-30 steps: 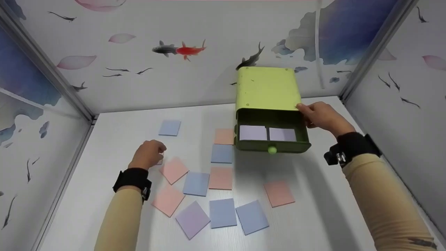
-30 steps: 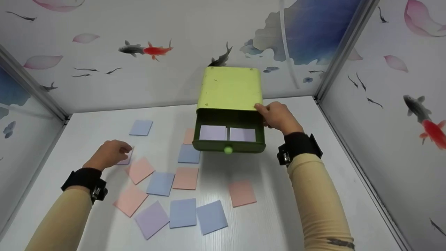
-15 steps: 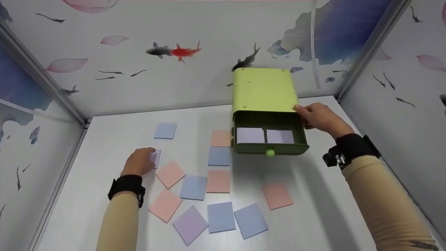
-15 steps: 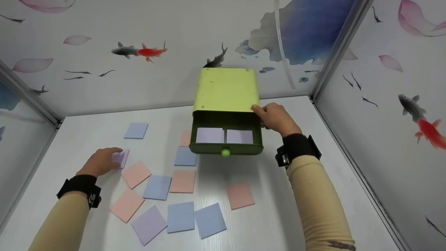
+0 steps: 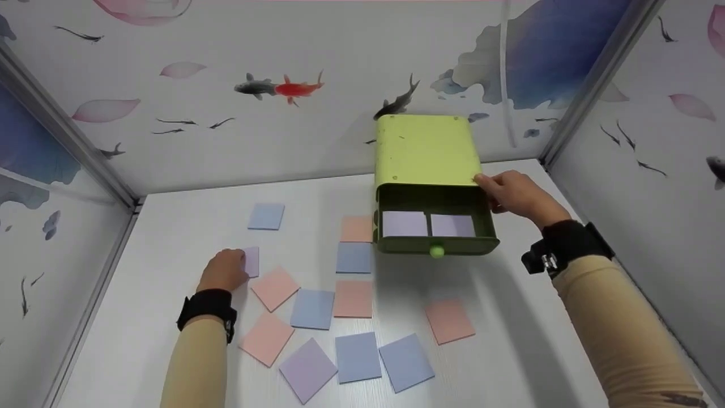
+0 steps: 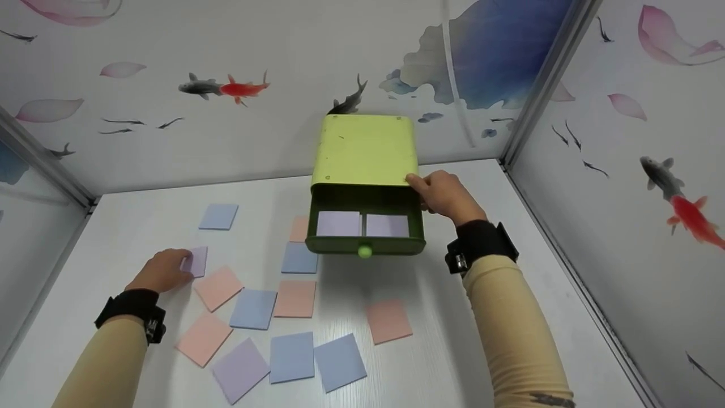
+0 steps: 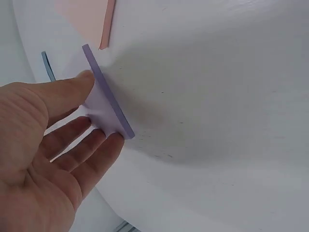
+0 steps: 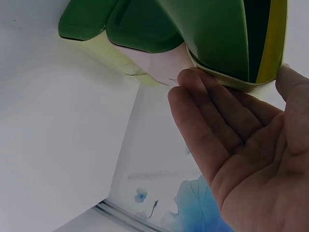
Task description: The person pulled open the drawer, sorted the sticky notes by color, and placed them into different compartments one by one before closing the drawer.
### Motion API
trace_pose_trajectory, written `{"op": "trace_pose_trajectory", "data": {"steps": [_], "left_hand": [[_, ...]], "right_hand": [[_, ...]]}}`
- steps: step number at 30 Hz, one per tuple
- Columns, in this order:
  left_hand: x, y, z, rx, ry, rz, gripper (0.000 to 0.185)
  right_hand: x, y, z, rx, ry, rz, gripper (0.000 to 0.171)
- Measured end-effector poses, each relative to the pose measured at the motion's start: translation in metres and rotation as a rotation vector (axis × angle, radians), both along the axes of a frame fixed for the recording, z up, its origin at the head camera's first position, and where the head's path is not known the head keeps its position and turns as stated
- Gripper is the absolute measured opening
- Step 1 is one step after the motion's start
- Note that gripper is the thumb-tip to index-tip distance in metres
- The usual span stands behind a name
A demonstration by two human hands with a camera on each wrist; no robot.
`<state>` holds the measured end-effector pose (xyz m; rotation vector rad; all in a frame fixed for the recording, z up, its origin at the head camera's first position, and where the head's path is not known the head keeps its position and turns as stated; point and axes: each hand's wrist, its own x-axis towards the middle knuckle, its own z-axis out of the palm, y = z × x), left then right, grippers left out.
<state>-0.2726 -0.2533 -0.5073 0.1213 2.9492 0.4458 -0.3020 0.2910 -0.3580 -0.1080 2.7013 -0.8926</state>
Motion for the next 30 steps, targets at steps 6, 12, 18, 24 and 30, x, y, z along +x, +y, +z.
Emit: {"op": "trace_pose_trajectory", "data": {"steps": [6,12,18,24,30], "left_hand": [[0.0009,0.0034,-0.0023,-0.039,-0.038,0.01,0.053],[0.0042,0.0015,0.0011,-0.072,-0.102,-0.022,0.059],[0.0058,-0.0019,0.0,-0.066,-0.12,-0.011,0.058],[0.0075,-0.0006,0.0003,-0.067,-0.086,0.03,0.062],[0.0095,0.0006,0.0058,-0.081,-0.027,0.054,0.058]], "right_hand": [[-0.0002,0.0004,-0.002,-0.013,-0.002,-0.001,0.065],[0.0,0.0011,-0.0032,-0.003,0.006,-0.001,0.064],[-0.0003,0.0004,-0.0021,-0.008,0.008,0.0,0.064],[0.0,0.0006,-0.0013,-0.012,0.006,-0.012,0.064],[-0.0019,0.0007,-0.002,-0.011,0.011,-0.02,0.064]]}}
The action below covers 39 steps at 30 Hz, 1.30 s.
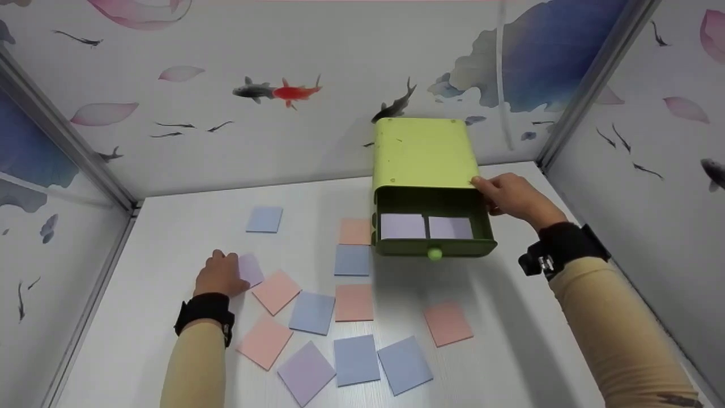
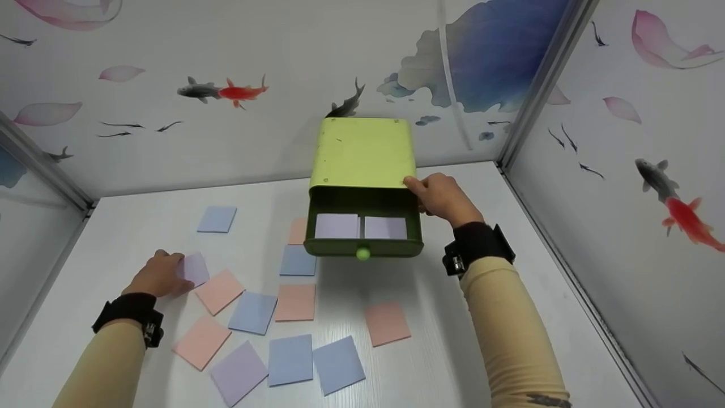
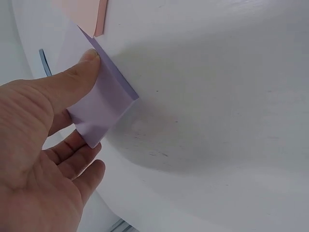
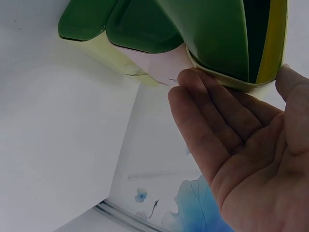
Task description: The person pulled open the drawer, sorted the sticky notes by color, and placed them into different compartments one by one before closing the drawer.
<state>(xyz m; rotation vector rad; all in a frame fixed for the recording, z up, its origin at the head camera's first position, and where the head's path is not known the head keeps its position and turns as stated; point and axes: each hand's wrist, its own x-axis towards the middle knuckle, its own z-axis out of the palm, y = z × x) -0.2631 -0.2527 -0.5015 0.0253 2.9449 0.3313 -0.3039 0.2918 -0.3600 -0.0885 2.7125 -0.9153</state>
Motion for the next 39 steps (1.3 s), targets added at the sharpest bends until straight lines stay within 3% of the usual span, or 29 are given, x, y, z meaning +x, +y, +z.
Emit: {"op": "trace_pose_trajectory", "data": {"steps": [6,17,29,39], "left_hand": [[-0.004,-0.002,-0.003,0.011,0.024,-0.003,0.06],[-0.009,-0.002,-0.004,-0.044,0.144,-0.029,0.028],[-0.01,0.0,0.01,0.009,0.196,0.01,0.02],[-0.009,0.002,0.036,0.001,0.16,0.005,0.025]], "right_hand": [[0.0,-0.001,0.0,0.002,-0.005,-0.011,0.065],[0.001,-0.003,0.0,0.002,-0.012,-0.008,0.064],[0.0,-0.001,0.001,0.016,-0.01,0.0,0.062],[0.001,-0.001,0.0,0.011,-0.019,-0.012,0.063]]}}
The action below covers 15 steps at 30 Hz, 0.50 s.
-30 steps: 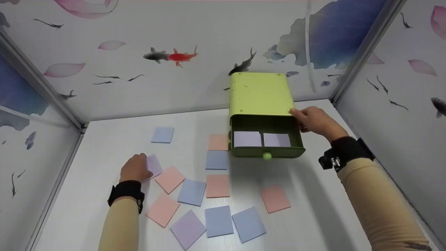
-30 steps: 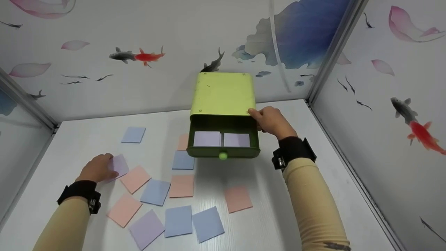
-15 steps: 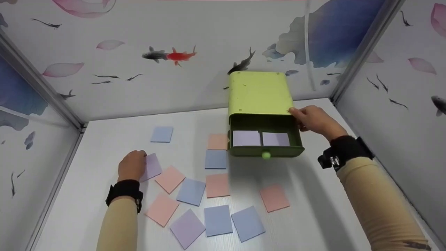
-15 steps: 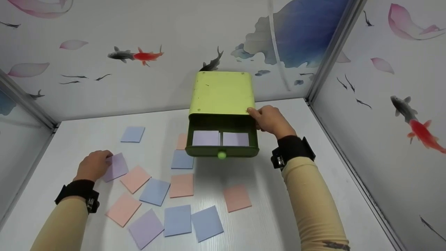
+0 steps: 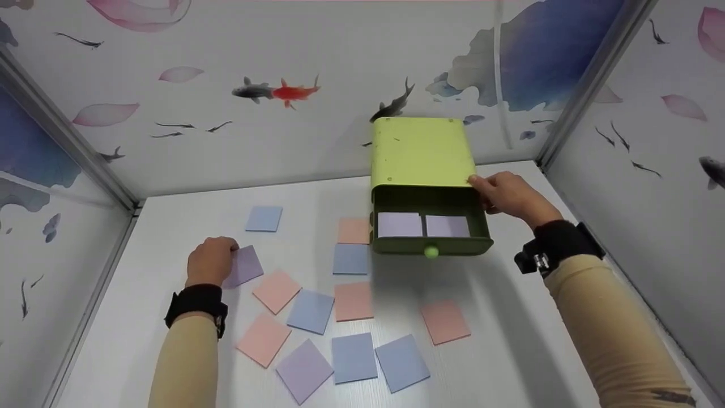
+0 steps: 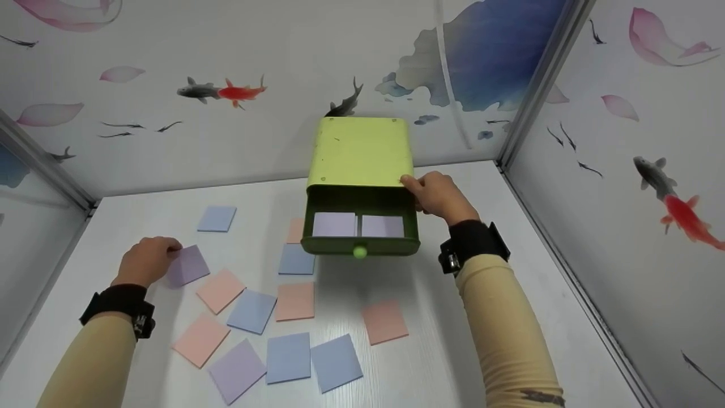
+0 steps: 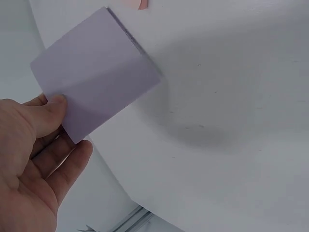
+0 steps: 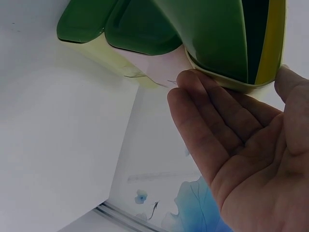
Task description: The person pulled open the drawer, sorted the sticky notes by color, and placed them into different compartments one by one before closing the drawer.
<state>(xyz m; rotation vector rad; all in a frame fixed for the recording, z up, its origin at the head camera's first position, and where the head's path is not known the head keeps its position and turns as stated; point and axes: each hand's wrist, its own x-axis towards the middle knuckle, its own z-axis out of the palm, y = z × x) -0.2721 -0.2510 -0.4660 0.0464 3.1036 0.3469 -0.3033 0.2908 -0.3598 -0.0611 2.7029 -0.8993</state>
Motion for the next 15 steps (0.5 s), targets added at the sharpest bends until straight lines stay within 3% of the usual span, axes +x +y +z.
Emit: {"op": "trace_pose_trajectory", "data": {"steps": [15], "left_hand": [[-0.002,0.009,0.027,0.027,0.029,-0.058,0.026]], "right_hand": [[0.001,0.0,0.001,-0.009,0.001,0.001,0.062]]}}
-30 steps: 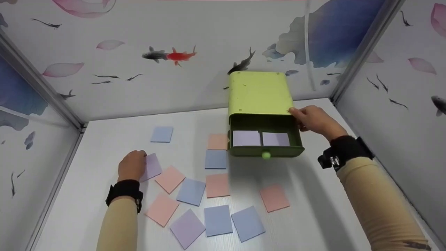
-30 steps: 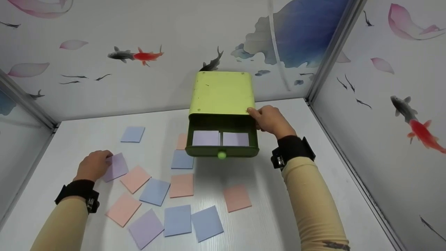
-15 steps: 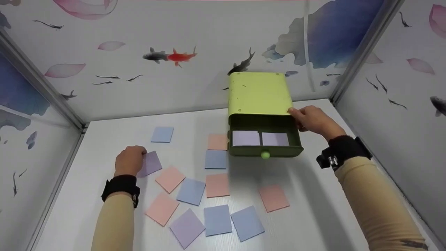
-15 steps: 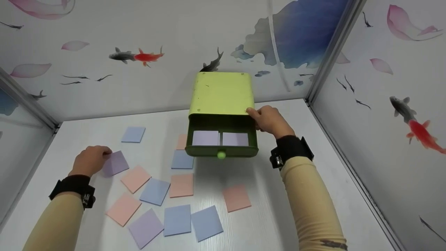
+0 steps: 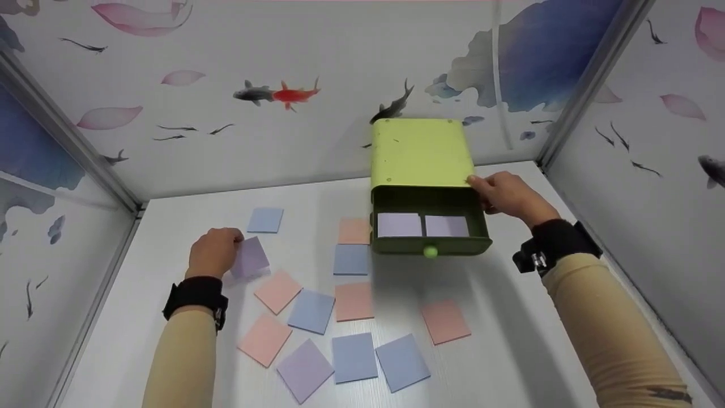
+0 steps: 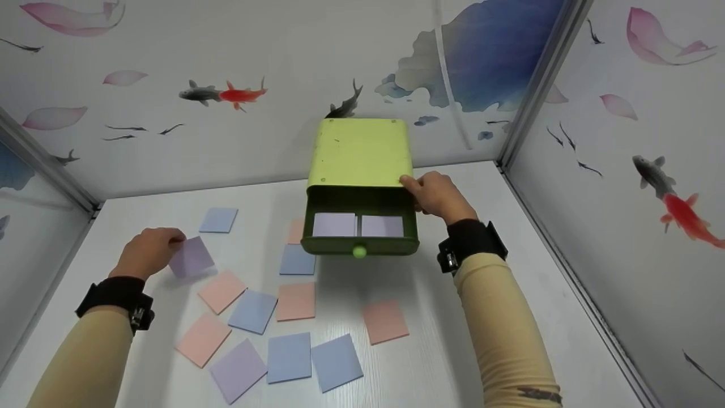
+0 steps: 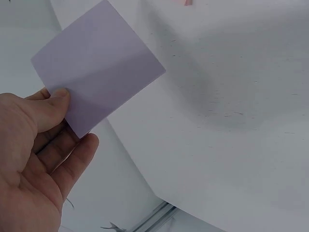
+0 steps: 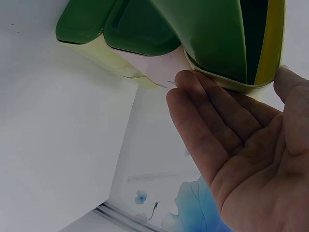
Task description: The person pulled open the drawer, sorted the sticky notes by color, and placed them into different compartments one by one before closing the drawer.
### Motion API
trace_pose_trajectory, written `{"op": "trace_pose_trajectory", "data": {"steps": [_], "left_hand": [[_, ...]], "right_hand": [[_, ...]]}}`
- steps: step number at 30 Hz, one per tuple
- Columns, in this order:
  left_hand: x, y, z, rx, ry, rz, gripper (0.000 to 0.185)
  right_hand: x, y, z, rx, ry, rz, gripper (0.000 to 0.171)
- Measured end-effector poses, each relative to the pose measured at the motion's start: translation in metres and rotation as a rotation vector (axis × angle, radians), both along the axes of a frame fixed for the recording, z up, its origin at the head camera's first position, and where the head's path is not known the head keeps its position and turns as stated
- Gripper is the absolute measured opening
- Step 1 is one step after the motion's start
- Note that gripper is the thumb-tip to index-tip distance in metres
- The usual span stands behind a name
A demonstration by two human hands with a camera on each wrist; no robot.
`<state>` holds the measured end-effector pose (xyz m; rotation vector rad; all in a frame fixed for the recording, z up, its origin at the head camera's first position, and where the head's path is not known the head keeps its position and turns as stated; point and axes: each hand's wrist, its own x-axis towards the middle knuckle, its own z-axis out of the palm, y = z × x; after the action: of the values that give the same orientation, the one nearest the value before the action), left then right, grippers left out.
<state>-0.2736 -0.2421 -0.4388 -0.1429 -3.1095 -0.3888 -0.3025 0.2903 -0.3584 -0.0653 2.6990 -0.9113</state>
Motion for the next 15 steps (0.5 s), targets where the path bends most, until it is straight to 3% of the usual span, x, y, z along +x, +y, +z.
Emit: {"op": "trace_pose_trajectory", "data": {"steps": [15], "left_hand": [[-0.007,0.031,0.037,-0.008,-0.026,-0.079,0.026]], "right_hand": [[0.0,-0.001,0.0,0.004,-0.009,0.004,0.063]]}}
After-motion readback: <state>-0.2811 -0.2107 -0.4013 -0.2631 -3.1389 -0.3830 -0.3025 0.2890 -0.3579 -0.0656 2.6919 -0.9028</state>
